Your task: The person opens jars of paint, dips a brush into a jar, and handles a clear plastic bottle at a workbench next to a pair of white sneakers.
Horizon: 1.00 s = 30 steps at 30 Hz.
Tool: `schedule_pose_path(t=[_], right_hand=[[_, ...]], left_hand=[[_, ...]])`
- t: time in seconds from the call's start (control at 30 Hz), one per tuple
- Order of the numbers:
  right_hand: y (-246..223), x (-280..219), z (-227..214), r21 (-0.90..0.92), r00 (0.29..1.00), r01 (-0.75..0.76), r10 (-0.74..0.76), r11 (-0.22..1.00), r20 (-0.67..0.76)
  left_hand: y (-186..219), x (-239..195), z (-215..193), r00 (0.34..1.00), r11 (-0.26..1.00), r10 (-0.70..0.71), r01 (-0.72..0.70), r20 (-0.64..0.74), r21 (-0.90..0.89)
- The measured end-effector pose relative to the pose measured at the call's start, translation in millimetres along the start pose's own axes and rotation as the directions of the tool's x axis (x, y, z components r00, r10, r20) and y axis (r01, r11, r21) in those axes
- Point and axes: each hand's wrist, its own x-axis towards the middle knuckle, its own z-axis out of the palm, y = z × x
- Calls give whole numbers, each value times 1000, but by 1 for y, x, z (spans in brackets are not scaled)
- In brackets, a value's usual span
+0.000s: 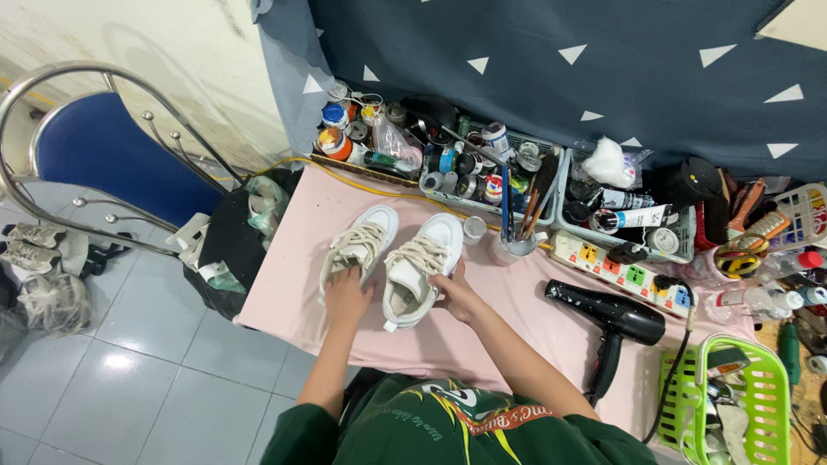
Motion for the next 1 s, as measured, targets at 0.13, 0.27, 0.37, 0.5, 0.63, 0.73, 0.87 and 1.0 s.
schedule_pose_path(t=[0.13, 0.27, 0.37, 0.5, 0.63, 0.73, 0.87, 1.0], right_hand=[[2, 12, 6, -24, 998, -68, 69, 997, 12], [15, 42, 17, -66, 992, -85, 90, 994, 88], [27, 70, 34, -83, 989, -57, 68, 995, 134], [46, 114, 62, -48, 982, -4, 13, 999, 187], [68, 145, 71, -90, 998, -56, 60, 994, 37], [72, 139, 67, -138, 995, -8, 21, 990, 97], [52, 96, 26, -75, 980, 6, 9, 997, 198], [28, 19, -44, -33, 964, 71, -60, 997, 260]], left_hand=[[-15, 24, 13, 999, 994, -34, 37, 36, -100], [-23, 33, -32, 992, 991, -99, 90, -83, -104], [-21, 36, -86, 960, 987, -2, -44, -282, -154], [2, 43, -131, 896, 981, 98, -161, -432, -112], [30, 47, -143, 921, 974, 118, -181, -371, -138], [53, 48, -138, 926, 959, 160, -228, -342, -168], [72, 46, -130, 922, 907, 335, -371, -191, -200], [70, 36, -117, 820, 783, 566, -566, -80, -258]])
